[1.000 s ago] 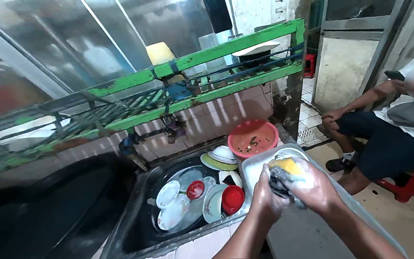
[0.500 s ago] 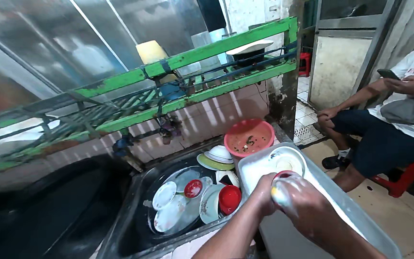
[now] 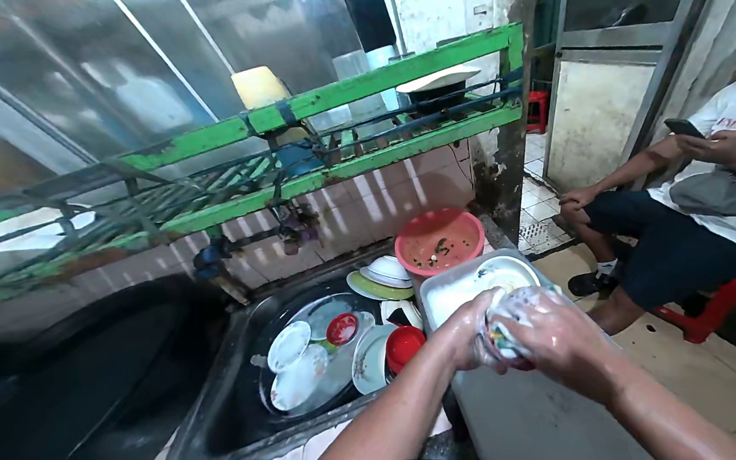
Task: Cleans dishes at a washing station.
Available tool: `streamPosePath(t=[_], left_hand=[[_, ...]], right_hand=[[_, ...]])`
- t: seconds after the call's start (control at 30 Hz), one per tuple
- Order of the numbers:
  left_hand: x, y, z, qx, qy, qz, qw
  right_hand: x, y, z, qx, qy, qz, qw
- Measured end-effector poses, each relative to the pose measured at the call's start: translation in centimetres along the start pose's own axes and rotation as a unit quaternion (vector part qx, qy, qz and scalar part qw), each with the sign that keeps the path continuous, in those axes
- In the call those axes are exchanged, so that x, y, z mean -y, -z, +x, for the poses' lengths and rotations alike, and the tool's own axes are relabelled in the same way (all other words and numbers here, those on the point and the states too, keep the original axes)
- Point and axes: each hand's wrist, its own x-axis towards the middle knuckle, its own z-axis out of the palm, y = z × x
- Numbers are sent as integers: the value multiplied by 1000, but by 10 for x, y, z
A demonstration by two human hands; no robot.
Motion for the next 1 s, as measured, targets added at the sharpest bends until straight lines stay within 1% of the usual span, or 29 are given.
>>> streamPosePath(t=[0.03, 0.07, 0.1, 0.13, 0.17, 0.2, 0.23, 0.27, 0.3, 0.33, 0.37, 0.4, 0.43, 0.47, 0.5, 0.53, 0.57, 0.6, 0.63, 0.67, 0.7, 0.77, 0.8, 0.83, 0.9, 0.93, 1.0], left_hand=[[-1, -5, -1, -18, -44, 22, 999], [0, -11, 0, -56, -114, 71, 989], [2, -15, 3, -95, -187, 129, 969], [4, -18, 5, -130, -249, 171, 944], [5, -20, 7, -156, -290, 195, 924], [7, -18, 9, -165, -313, 209, 912], [9, -13, 11, -159, -319, 212, 910], [9, -6, 13, -142, -306, 209, 918], [7, 1, 13, -123, -272, 199, 933], [2, 5, 13, -103, -218, 193, 951], [-6, 5, 10, -80, -152, 199, 965], [-13, 5, 7, -57, -90, 227, 968], [-18, 5, 5, -44, -49, 249, 966], [-20, 7, 4, -39, -35, 240, 969], [-18, 11, 5, -42, -43, 186, 981], [-13, 15, 6, -42, -58, 101, 992], [-8, 15, 5, -37, -72, 9, 997], [-4, 11, 5, -42, -84, -70, 993], [2, 6, 5, -47, -101, -139, 984], [8, 1, 6, -59, -129, -197, 970], [12, -2, 9, -82, -161, -245, 953], [19, 0, 13, -134, -202, -299, 923], [19, 2, 12, -164, -210, -304, 915], [19, 3, 11, -191, -213, -295, 911], [19, 2, 10, -241, -217, -257, 910], [21, -2, 10, -260, -216, -233, 912], [27, -17, 8, -285, -218, -151, 921]], right_hand=[[-5, -5, -1, -11, -34, -4, 999], [-5, -10, -3, -12, -101, 19, 995], [2, -15, -1, -19, -198, 82, 977], [13, -18, 5, -36, -320, 172, 931], [25, -17, 17, -45, -450, 285, 845], [34, -16, 27, -63, -530, 372, 760], [41, -17, 31, -57, -547, 396, 735], [46, -19, 29, -18, -510, 359, 781], [50, -22, 24, 29, -443, 270, 854], [54, -24, 13, 46, -346, 165, 923], [50, -30, 0, 39, -240, 65, 968], [42, -32, -10, 44, -161, 20, 986], [35, -31, -13, 56, -124, 19, 990], [31, -25, -11, 75, -137, 67, 985], [30, -12, -3, 108, -202, 156, 961], [29, 4, 8, 139, -305, 281, 900], [27, 17, 16, 114, -400, 392, 820], [24, 26, 22, 84, -474, 464, 744], [21, 30, 25, 55, -518, 499, 693], [18, 28, 23, 34, -540, 508, 670], [13, 23, 18, 32, -552, 495, 670], [-4, 13, 3, 82, -569, 429, 697], [-11, 10, -4, 88, -575, 396, 711], [-14, 11, -8, 67, -576, 387, 717], [-6, 18, -7, -4, -565, 401, 721], [0, 22, -3, -16, -550, 402, 732], [10, 26, 9, 11, -512, 366, 777]])
